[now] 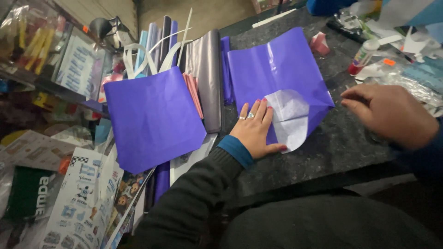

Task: Manually assembling and gluing handles onto purple paper gift bags.

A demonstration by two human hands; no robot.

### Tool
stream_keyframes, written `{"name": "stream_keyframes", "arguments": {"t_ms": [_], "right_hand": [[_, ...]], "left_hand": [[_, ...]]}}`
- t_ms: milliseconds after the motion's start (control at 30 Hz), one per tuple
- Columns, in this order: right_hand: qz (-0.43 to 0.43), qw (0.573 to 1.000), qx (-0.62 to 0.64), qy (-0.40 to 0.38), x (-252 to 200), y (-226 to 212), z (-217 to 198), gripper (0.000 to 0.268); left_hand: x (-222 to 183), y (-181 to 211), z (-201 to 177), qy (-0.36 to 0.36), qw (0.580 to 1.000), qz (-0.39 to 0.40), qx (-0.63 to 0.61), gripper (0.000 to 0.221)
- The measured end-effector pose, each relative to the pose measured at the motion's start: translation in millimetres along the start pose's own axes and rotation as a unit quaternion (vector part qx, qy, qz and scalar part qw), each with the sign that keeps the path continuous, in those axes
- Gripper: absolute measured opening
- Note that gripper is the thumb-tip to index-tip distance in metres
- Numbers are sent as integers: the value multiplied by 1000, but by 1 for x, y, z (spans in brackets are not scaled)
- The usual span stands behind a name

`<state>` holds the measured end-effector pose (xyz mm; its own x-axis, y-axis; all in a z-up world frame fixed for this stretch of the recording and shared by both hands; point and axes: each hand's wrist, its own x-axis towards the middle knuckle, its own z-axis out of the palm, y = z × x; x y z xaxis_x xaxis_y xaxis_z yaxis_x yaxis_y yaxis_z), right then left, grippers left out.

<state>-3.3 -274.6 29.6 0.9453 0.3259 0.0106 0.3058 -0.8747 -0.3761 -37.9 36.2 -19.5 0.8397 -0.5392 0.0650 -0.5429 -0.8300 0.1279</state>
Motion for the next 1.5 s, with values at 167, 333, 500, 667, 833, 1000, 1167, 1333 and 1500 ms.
{"name": "stream_keyframes", "arguments": {"t_ms": [167,333,500,667,833,1000,1167,1333,1500], "right_hand": [[-20,999,14,24,-11,27,21,27],[-61,995,65,52,-10,36,37,27],[-108,990,59,68,-4,55,63,23],[-115,988,72,69,-7,52,58,20],[-96,992,70,44,-6,55,59,22],[-103,990,89,35,-5,51,55,26],[-89,993,72,-9,-4,43,52,44],[-126,992,-5,5,-9,34,53,52],[-129,991,-39,-1,-9,29,52,51]], "left_hand": [[27,6,12,21,998,20,50,90],[45,8,37,52,990,110,-66,47],[73,16,37,2,988,132,-78,17],[100,3,73,54,985,91,-137,31],[100,13,52,43,980,77,-177,32],[103,13,56,9,985,51,-165,32],[92,14,46,6,987,121,-107,17],[55,40,4,-52,990,113,-71,21],[35,36,33,-2,986,143,-89,24]]}}
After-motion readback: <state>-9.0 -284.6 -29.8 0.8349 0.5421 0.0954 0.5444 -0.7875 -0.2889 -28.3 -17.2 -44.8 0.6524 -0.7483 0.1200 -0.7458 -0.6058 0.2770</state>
